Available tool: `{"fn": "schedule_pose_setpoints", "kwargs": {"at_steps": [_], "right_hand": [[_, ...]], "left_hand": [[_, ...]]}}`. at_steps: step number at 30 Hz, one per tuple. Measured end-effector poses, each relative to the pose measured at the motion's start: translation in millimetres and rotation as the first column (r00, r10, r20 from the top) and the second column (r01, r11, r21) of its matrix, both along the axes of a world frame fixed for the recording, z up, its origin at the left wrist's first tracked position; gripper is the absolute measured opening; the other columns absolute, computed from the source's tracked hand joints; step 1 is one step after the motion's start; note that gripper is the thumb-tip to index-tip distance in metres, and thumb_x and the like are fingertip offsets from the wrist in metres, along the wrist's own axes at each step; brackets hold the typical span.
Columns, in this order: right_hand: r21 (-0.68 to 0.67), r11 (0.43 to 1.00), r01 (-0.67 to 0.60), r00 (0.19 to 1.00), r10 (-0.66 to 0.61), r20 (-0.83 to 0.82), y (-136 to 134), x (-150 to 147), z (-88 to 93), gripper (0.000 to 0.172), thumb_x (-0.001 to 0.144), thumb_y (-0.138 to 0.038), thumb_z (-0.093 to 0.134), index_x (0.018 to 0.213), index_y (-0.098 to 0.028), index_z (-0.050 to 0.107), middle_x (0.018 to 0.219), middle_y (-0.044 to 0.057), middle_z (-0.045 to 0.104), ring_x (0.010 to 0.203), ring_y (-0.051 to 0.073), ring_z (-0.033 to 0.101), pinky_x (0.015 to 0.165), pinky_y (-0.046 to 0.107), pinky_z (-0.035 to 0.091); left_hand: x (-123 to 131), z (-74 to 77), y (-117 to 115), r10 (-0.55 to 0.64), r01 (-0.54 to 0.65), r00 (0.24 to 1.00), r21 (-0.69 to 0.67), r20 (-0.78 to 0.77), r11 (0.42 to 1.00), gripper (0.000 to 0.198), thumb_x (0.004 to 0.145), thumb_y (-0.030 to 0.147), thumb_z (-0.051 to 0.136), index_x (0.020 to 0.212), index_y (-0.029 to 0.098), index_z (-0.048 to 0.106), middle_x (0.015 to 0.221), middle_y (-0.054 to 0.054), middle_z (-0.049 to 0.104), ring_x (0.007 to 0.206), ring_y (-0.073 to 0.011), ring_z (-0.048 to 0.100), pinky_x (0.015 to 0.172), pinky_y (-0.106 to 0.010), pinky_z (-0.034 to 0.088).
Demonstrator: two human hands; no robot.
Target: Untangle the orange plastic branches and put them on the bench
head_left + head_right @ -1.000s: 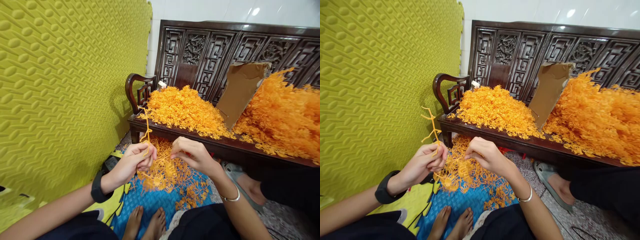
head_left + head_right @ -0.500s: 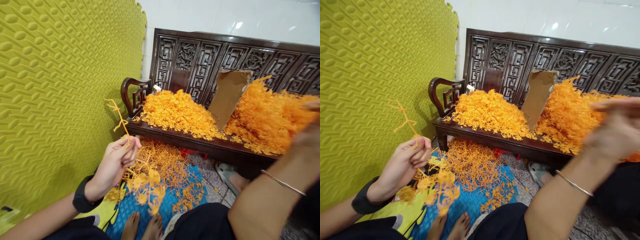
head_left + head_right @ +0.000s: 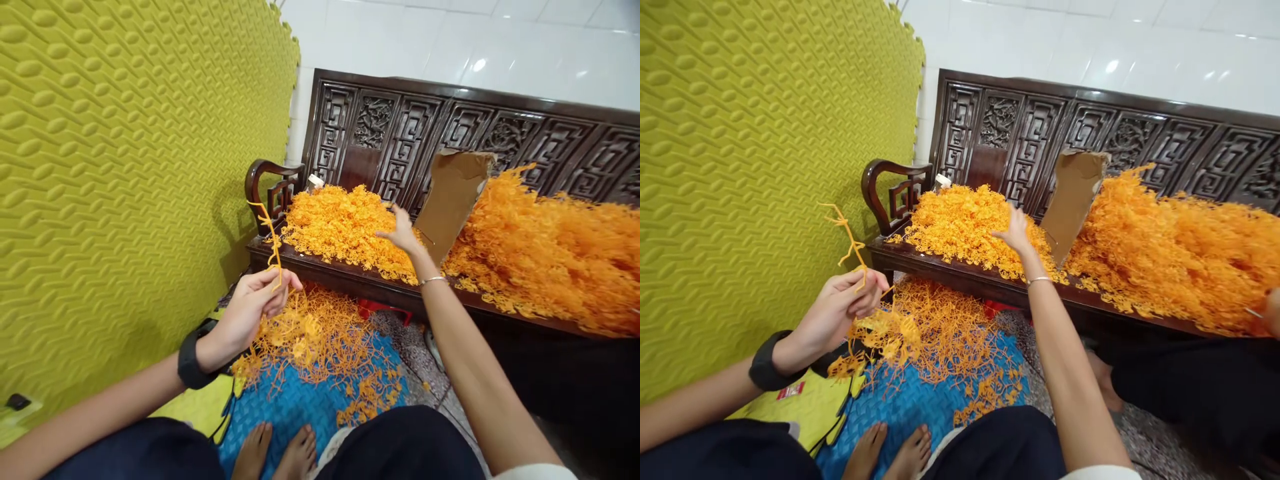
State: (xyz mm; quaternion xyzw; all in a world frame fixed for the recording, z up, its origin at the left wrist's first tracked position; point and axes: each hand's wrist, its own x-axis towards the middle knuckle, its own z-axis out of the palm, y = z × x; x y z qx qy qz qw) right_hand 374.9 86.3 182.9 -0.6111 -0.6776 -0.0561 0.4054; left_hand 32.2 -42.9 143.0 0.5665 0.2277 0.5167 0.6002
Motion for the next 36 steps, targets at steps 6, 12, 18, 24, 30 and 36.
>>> {"fn": "schedule_pose_setpoints", "kwargs": {"at_steps": [6, 12, 18, 24, 30, 36], "right_hand": [[-0.244, 0.900, -0.360, 0.890, 0.253, -0.380, -18, -49, -79.6, 0.053, 0.068, -0.048, 0.069, 0.110, -0.018, 0.060, 0.122, 0.014, 0.055, 0.117, 0.030, 0.050, 0.099, 0.048, 0.038], [-0.248, 0.551, -0.797, 0.565, 0.535, -0.628, -82, -107, -63.1, 0.053, 0.088, -0.058, 0.035, 0.099, -0.016, 0.065, 0.094, 0.011, 0.068, 0.086, 0.019, 0.065, 0.082, 0.038, 0.049], [-0.181, 0.731, -0.658, 0.710, 0.524, -0.470, -137, -137, -58.5, 0.039, 0.081, -0.054, 0.053, 0.090, -0.017, 0.063, 0.076, 0.004, 0.062, 0.072, 0.015, 0.058, 0.069, 0.029, 0.046], [-0.208, 0.719, -0.663, 0.739, 0.585, -0.334, -139, -144, -70.7, 0.032, 0.071, -0.039, 0.071, 0.095, -0.020, 0.060, 0.098, 0.005, 0.058, 0.090, 0.017, 0.056, 0.076, 0.030, 0.046], [-0.228, 0.642, -0.732, 0.650, 0.558, -0.517, -128, -142, -73.8, 0.025, 0.077, -0.034, 0.066, 0.098, -0.023, 0.057, 0.095, 0.004, 0.059, 0.088, 0.016, 0.056, 0.074, 0.029, 0.048], [-0.178, 0.668, -0.723, 0.616, 0.505, -0.605, -126, -135, -56.7, 0.020, 0.083, -0.033, 0.057, 0.100, -0.023, 0.063, 0.095, 0.004, 0.062, 0.085, 0.015, 0.058, 0.075, 0.030, 0.046]], "left_hand": [[13, 1.0, 7, 0.017, -0.017, 0.999, -0.003, 0.040, 1.000, 0.024, 0.083, 0.038, 0.058, 0.075, 0.016, 0.065, 0.044, 0.008, 0.028, 0.042, -0.0051, 0.023, 0.042, -0.019, 0.020], [27, -1.3, 7, 0.056, -0.055, 0.998, -0.027, 0.034, 0.998, 0.023, 0.083, 0.036, 0.057, 0.076, 0.015, 0.065, 0.044, 0.008, 0.031, 0.042, -0.0053, 0.024, 0.042, -0.020, 0.023], [21, -4.3, 5, 0.203, -0.202, 0.979, -0.039, 0.023, 0.979, 0.025, 0.085, 0.038, 0.055, 0.079, 0.015, 0.064, 0.045, 0.008, 0.031, 0.043, -0.0057, 0.028, 0.044, -0.020, 0.023], [16, -10.0, 3, 0.185, -0.179, 0.981, -0.093, 0.052, 0.979, 0.028, 0.083, 0.041, 0.057, 0.077, 0.015, 0.063, 0.046, 0.007, 0.035, 0.046, -0.0066, 0.034, 0.047, -0.020, 0.030], [12, -10.8, 1, 0.127, -0.119, 0.990, -0.107, 0.069, 0.987, 0.026, 0.081, 0.041, 0.059, 0.078, 0.015, 0.063, 0.049, 0.006, 0.040, 0.048, -0.0082, 0.038, 0.050, -0.022, 0.033], [5, -10.5, -2, 0.103, -0.098, 0.993, -0.076, 0.060, 0.992, 0.026, 0.084, 0.040, 0.057, 0.077, 0.015, 0.063, 0.049, 0.006, 0.039, 0.048, -0.0073, 0.036, 0.051, -0.020, 0.032]]}}
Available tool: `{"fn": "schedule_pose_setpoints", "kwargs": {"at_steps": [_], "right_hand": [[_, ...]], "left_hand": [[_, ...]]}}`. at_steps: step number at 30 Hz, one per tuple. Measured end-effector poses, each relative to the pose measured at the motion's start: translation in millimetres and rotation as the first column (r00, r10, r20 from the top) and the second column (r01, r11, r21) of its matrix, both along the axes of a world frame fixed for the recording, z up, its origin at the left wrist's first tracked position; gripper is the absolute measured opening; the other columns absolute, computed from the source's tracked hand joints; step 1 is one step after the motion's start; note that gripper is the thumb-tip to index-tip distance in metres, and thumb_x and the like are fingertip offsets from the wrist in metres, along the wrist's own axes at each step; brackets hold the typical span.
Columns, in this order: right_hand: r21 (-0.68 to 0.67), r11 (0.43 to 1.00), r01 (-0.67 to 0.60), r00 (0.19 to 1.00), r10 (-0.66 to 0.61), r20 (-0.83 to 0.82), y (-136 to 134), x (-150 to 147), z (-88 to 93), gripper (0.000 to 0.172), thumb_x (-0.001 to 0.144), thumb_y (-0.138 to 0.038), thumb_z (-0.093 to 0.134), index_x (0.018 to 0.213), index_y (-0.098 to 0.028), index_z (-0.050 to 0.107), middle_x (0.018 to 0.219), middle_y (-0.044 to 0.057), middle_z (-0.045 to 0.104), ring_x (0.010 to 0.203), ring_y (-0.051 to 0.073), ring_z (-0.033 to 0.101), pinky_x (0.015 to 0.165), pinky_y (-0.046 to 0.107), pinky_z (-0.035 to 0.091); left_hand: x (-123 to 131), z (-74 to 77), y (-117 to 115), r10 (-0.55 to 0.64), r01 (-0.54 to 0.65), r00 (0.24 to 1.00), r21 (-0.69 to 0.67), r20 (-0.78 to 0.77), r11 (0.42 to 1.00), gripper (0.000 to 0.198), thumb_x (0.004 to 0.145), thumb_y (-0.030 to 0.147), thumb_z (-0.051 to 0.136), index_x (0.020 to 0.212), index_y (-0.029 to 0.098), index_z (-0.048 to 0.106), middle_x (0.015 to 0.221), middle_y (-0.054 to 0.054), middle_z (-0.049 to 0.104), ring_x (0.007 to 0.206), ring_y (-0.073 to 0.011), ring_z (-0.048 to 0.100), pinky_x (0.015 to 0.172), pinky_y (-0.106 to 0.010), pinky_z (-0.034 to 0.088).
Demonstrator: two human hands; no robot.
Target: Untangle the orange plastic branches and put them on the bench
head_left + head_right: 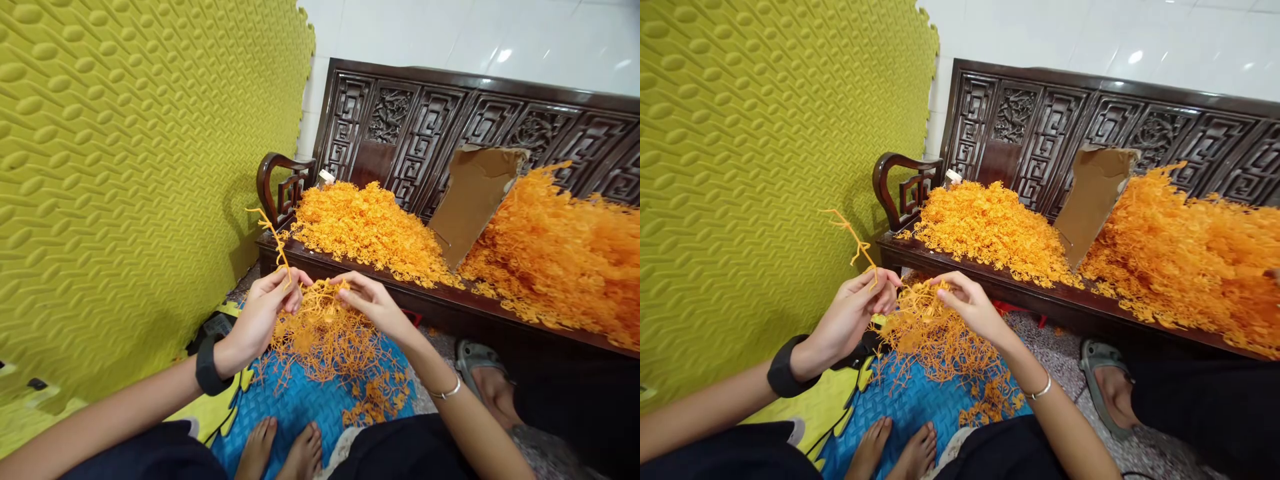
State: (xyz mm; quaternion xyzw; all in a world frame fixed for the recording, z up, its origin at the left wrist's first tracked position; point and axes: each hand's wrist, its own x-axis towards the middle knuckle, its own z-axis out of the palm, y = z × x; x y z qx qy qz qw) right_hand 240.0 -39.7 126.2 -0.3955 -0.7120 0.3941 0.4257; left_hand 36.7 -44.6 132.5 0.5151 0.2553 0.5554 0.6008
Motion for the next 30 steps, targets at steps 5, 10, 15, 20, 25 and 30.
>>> {"fn": "schedule_pose_setpoints", "kwargs": {"at_steps": [5, 10, 15, 20, 25, 30], "right_hand": [[-0.149, 0.985, 0.086, 0.956, -0.124, -0.267, 7, -1, 4.3, 0.018, 0.074, -0.034, 0.066, 0.085, -0.020, 0.065, 0.066, 0.000, 0.060, 0.060, 0.011, 0.055, 0.057, 0.024, 0.042], [-0.235, 0.955, 0.178, 0.845, -0.271, -0.461, 12, -7, 6.9, 0.021, 0.060, -0.031, 0.075, 0.073, -0.019, 0.064, 0.067, -0.002, 0.058, 0.057, 0.009, 0.055, 0.054, 0.023, 0.042], [-0.185, 0.941, 0.282, 0.785, -0.337, -0.519, 13, -6, 13.6, 0.020, 0.058, -0.030, 0.076, 0.067, -0.018, 0.063, 0.061, -0.003, 0.055, 0.051, 0.008, 0.051, 0.046, 0.021, 0.036], [-0.172, 0.926, 0.335, 0.783, -0.375, -0.497, 19, -3, 17.7, 0.018, 0.057, -0.029, 0.074, 0.065, -0.018, 0.063, 0.060, -0.002, 0.054, 0.051, 0.008, 0.050, 0.047, 0.023, 0.036], [-0.188, 0.903, 0.386, 0.725, -0.423, -0.543, 25, -2, 23.9, 0.015, 0.053, -0.023, 0.073, 0.061, -0.018, 0.061, 0.058, -0.002, 0.053, 0.050, 0.008, 0.047, 0.047, 0.023, 0.036], [-0.180, 0.884, 0.431, 0.675, -0.449, -0.585, 26, 2, 30.7, 0.016, 0.050, -0.022, 0.074, 0.060, -0.018, 0.062, 0.061, -0.001, 0.055, 0.052, 0.008, 0.047, 0.047, 0.023, 0.038]], "left_hand": [[-5, 0.4, -2, -0.017, 0.017, 1.000, -0.005, 0.005, 1.000, 0.028, 0.084, 0.041, 0.056, 0.076, 0.015, 0.063, 0.049, 0.006, 0.040, 0.050, -0.0084, 0.040, 0.054, -0.021, 0.035], [-6, -0.5, -5, -0.049, 0.048, 0.999, 0.018, 0.017, 0.999, 0.026, 0.083, 0.040, 0.058, 0.075, 0.016, 0.063, 0.050, 0.005, 0.040, 0.052, -0.0092, 0.039, 0.056, -0.023, 0.035], [-2, -0.1, -6, -0.062, 0.062, 0.998, 0.056, -0.002, 0.996, 0.027, 0.082, 0.041, 0.059, 0.073, 0.016, 0.064, 0.050, 0.006, 0.035, 0.051, -0.0091, 0.033, 0.053, -0.024, 0.030], [3, 2.6, -7, -0.074, 0.074, 0.997, 0.073, 0.001, 0.995, 0.029, 0.078, 0.044, 0.063, 0.070, 0.015, 0.065, 0.051, 0.005, 0.034, 0.051, -0.0091, 0.031, 0.052, -0.024, 0.027], [14, 8.9, -13, -0.075, 0.074, 0.997, 0.030, 0.036, 0.997, 0.027, 0.079, 0.041, 0.062, 0.070, 0.015, 0.062, 0.053, 0.006, 0.033, 0.052, -0.0088, 0.030, 0.051, -0.023, 0.026], [26, 16.2, -18, -0.092, 0.089, 0.989, 0.029, 0.115, 0.996, 0.021, 0.080, 0.033, 0.061, 0.069, 0.015, 0.061, 0.055, 0.005, 0.035, 0.052, -0.0082, 0.027, 0.050, -0.022, 0.024]]}}
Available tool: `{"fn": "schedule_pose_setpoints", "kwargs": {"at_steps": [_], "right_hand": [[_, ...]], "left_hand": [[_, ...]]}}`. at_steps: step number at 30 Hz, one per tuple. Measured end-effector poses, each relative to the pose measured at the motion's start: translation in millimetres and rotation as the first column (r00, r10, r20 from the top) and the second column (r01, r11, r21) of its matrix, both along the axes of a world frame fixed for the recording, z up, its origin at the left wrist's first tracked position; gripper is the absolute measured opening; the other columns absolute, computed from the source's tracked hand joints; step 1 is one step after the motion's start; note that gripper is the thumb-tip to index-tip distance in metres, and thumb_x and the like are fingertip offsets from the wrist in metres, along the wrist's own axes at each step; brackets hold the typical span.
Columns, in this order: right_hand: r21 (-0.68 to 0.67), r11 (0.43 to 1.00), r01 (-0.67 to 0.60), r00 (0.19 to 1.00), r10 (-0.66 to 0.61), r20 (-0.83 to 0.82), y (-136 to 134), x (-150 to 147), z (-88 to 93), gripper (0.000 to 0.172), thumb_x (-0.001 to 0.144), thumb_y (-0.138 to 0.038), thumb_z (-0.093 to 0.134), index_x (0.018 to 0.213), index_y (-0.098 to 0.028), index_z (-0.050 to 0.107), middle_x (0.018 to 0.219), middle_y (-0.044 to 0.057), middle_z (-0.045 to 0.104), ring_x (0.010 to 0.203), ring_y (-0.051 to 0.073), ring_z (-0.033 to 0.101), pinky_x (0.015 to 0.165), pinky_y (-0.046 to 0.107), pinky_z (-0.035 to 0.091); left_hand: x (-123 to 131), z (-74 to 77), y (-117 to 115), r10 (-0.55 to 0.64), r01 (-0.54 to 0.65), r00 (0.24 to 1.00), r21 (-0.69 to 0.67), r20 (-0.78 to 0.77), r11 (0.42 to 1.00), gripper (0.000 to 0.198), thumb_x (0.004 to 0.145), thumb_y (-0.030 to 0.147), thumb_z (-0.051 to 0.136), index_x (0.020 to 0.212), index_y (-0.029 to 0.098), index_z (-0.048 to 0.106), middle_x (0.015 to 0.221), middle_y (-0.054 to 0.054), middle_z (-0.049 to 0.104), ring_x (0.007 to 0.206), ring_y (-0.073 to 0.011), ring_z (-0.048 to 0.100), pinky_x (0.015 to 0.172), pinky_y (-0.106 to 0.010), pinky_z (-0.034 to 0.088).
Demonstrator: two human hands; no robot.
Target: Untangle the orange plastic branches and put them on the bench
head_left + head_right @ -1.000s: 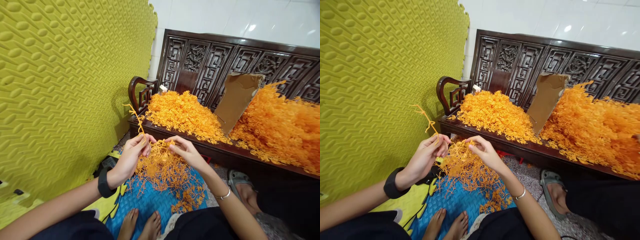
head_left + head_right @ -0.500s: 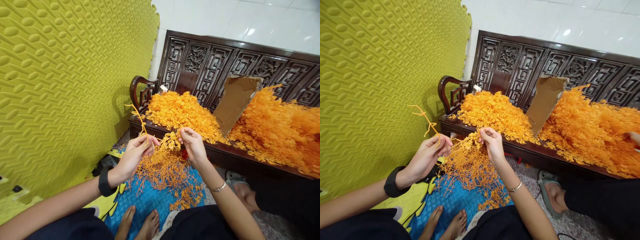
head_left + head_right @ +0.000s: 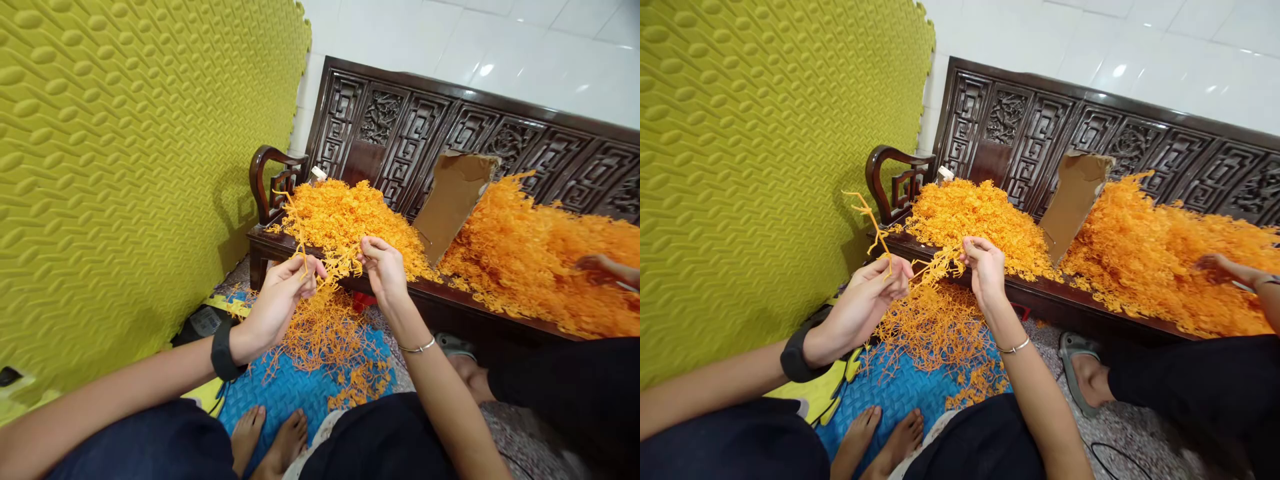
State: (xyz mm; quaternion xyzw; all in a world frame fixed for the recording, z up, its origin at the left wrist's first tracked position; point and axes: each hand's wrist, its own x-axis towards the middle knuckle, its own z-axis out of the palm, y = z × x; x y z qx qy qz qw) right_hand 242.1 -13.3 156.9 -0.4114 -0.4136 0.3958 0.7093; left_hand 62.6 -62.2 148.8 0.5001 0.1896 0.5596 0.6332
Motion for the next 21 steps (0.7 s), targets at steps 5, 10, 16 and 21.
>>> {"fn": "schedule_pose_setpoints", "kwargs": {"at_steps": [5, 10, 16, 21], "right_hand": [[0.029, 0.998, 0.048, 0.997, -0.050, 0.056, 4, 4, 2.0, 0.017, 0.051, -0.026, 0.074, 0.062, -0.018, 0.063, 0.058, -0.001, 0.055, 0.049, 0.008, 0.047, 0.043, 0.022, 0.036], [0.037, 0.999, 0.014, 0.996, -0.017, 0.084, 9, 8, 6.7, 0.018, 0.050, -0.024, 0.074, 0.061, -0.018, 0.062, 0.059, -0.001, 0.056, 0.046, 0.007, 0.046, 0.040, 0.022, 0.033], [-0.045, 0.998, -0.037, 0.995, 0.041, 0.093, 12, 8, 11.3, 0.018, 0.047, -0.022, 0.076, 0.058, -0.017, 0.064, 0.059, -0.001, 0.058, 0.046, 0.006, 0.046, 0.040, 0.020, 0.035], [-0.029, 0.999, -0.037, 0.992, 0.040, 0.116, 11, 6, 10.0, 0.018, 0.046, -0.025, 0.078, 0.057, -0.017, 0.065, 0.054, -0.003, 0.058, 0.041, 0.005, 0.044, 0.038, 0.019, 0.030]], "left_hand": [[6, 6.1, -5, 0.036, -0.036, 0.999, -0.028, -0.008, 0.999, 0.024, 0.081, 0.035, 0.058, 0.069, 0.014, 0.061, 0.054, 0.005, 0.034, 0.050, -0.0086, 0.025, 0.049, -0.023, 0.022], [4, 8.7, -10, 0.023, -0.023, 1.000, -0.033, 0.002, 0.999, 0.025, 0.081, 0.037, 0.058, 0.070, 0.015, 0.060, 0.053, 0.006, 0.032, 0.050, -0.0087, 0.024, 0.049, -0.023, 0.022], [-1, 6.2, -11, 0.026, -0.026, 1.000, -0.028, 0.000, 0.999, 0.023, 0.084, 0.032, 0.056, 0.071, 0.014, 0.061, 0.052, 0.006, 0.030, 0.051, -0.0091, 0.022, 0.050, -0.023, 0.020], [-2, 4.9, -11, 0.020, -0.020, 1.000, -0.039, -0.015, 0.999, 0.023, 0.085, 0.031, 0.054, 0.070, 0.015, 0.062, 0.052, 0.006, 0.028, 0.051, -0.0094, 0.022, 0.051, -0.023, 0.021]]}}
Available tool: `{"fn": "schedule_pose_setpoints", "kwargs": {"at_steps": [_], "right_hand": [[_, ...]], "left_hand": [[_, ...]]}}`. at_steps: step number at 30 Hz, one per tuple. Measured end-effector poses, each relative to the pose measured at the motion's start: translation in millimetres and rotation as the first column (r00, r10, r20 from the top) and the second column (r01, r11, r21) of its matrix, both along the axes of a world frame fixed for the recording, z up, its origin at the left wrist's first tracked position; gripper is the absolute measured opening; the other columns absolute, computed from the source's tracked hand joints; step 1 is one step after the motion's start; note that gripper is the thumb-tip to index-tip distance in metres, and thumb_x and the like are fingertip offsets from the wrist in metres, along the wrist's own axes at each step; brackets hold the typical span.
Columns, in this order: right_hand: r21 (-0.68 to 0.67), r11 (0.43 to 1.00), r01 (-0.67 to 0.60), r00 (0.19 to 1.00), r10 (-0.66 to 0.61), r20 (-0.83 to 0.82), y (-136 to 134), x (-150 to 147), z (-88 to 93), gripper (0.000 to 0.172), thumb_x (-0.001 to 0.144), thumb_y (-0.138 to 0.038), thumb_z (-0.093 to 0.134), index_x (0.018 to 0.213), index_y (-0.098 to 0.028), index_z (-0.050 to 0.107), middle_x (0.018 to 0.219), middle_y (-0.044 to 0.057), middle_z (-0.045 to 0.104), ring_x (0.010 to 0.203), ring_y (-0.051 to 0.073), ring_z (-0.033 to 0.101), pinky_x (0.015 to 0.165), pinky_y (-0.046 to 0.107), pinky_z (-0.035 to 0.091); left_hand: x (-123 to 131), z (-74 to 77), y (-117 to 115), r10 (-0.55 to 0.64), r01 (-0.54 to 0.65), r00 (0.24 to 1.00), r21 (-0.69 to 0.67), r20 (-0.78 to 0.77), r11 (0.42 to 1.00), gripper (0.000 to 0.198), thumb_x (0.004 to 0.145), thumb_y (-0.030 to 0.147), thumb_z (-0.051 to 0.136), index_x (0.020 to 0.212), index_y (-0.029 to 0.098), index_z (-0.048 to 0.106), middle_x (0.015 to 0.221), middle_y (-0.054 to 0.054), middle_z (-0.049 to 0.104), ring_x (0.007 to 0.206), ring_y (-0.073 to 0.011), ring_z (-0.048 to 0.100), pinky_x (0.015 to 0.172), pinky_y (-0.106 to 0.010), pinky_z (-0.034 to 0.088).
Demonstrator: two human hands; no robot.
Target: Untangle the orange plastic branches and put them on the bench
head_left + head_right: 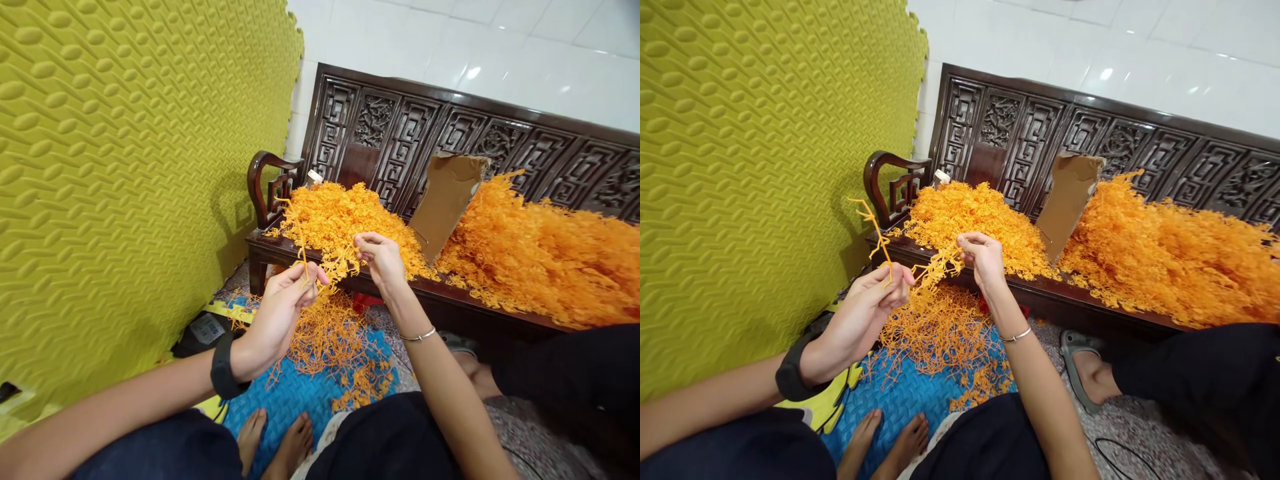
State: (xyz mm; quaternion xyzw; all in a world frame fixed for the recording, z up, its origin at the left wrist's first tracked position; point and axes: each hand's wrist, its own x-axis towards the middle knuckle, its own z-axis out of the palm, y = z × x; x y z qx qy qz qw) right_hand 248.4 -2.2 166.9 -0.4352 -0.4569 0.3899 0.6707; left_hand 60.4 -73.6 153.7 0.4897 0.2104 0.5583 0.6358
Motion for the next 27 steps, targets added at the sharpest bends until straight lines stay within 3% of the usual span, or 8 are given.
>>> {"fn": "schedule_pose_setpoints", "kwargs": {"at_steps": [11, 21, 27], "right_hand": [[0.228, 0.953, 0.200, 0.952, -0.244, 0.186, 4, -7, -6.7, 0.014, 0.056, -0.027, 0.072, 0.060, -0.015, 0.065, 0.053, -0.002, 0.060, 0.043, 0.008, 0.047, 0.042, 0.022, 0.038], [0.140, 0.963, 0.232, 0.956, -0.252, 0.150, 12, -6, -14.6, 0.018, 0.054, -0.029, 0.072, 0.059, -0.014, 0.063, 0.050, -0.002, 0.058, 0.039, 0.008, 0.045, 0.038, 0.021, 0.033], [0.178, 0.935, 0.306, 0.942, -0.324, 0.082, 23, -1, -22.8, 0.017, 0.054, -0.028, 0.070, 0.060, -0.014, 0.063, 0.053, -0.002, 0.059, 0.042, 0.007, 0.046, 0.041, 0.021, 0.035]], "left_hand": [[4, -5.7, 5, 0.002, -0.001, 0.999, -0.022, 0.032, 1.000, 0.024, 0.085, 0.032, 0.056, 0.073, 0.013, 0.063, 0.052, 0.006, 0.031, 0.051, -0.0079, 0.023, 0.050, -0.021, 0.024], [14, -7.4, 10, 0.011, -0.003, 0.997, -0.101, 0.076, 0.995, 0.022, 0.083, 0.031, 0.059, 0.072, 0.012, 0.062, 0.050, 0.007, 0.030, 0.049, -0.0071, 0.023, 0.048, -0.018, 0.027], [22, -5.2, 16, 0.000, 0.016, 0.993, -0.138, 0.115, 0.990, 0.019, 0.082, 0.027, 0.061, 0.071, 0.012, 0.061, 0.050, 0.006, 0.033, 0.047, -0.0065, 0.026, 0.047, -0.017, 0.028]]}}
